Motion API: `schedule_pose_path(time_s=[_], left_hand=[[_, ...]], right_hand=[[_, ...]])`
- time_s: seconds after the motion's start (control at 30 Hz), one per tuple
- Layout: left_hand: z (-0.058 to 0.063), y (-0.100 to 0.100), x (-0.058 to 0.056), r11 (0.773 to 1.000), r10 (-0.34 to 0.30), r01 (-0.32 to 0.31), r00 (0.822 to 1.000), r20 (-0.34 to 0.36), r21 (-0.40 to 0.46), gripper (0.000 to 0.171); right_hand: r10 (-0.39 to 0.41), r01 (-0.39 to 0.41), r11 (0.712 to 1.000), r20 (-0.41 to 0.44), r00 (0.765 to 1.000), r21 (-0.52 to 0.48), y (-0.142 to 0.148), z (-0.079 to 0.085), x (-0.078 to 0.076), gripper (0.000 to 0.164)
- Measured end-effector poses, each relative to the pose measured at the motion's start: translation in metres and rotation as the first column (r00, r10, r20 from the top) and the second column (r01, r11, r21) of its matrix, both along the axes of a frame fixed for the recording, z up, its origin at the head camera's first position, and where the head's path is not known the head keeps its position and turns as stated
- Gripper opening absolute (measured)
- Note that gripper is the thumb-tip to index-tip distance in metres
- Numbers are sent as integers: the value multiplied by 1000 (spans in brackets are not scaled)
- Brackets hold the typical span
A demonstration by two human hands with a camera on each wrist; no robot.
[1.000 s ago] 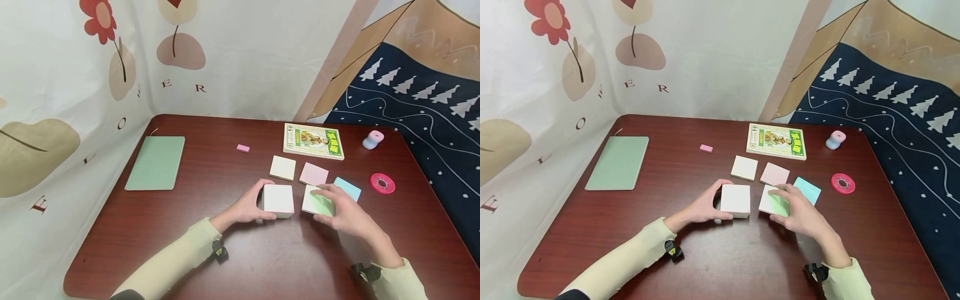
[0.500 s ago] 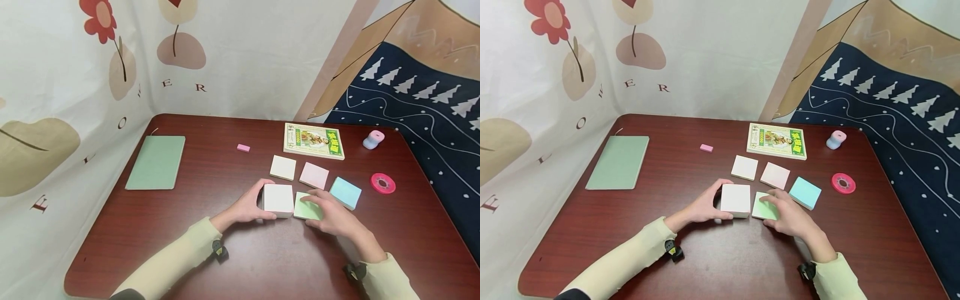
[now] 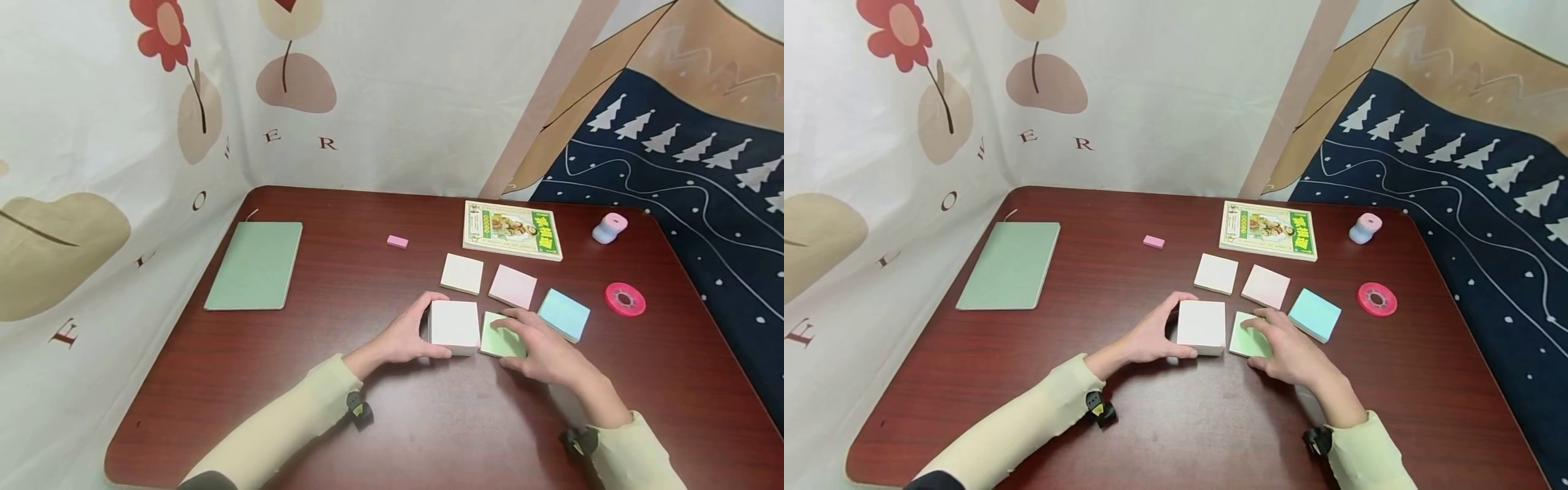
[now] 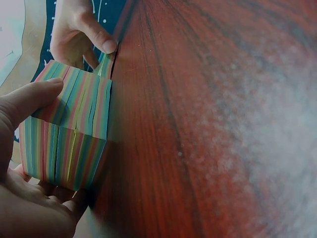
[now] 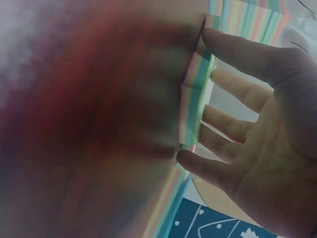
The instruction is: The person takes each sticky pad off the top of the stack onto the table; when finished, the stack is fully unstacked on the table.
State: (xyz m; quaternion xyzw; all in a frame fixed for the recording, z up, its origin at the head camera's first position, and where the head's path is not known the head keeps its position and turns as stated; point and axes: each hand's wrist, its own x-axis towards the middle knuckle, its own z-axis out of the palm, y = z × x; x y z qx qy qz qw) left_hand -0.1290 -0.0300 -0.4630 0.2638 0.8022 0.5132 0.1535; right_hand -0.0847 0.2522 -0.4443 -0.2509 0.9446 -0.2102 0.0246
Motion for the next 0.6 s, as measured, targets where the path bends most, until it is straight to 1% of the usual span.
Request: schedule_pose_path(time_s=[0.17, 0.33, 0.47, 0.6], left_hand=[[-1, 0, 0, 1000, 2, -2, 1000, 0, 4, 86], [-1, 0, 0, 1000, 2, -2, 1000, -2, 10, 86], [-1, 0, 0, 1000, 0, 0, 1000, -1, 8, 87], [0, 0, 0, 1000, -1, 1, 1000, -12, -13, 87]], right_hand=[[-19, 18, 1000, 41, 999, 5, -2, 13, -2, 59], [-34, 36, 998, 33, 999, -60, -8, 33, -5, 57], [-10, 14, 992, 31, 999, -124, -17, 43, -8, 56], [45, -39, 989, 33, 998, -146, -31, 45, -11, 62]])
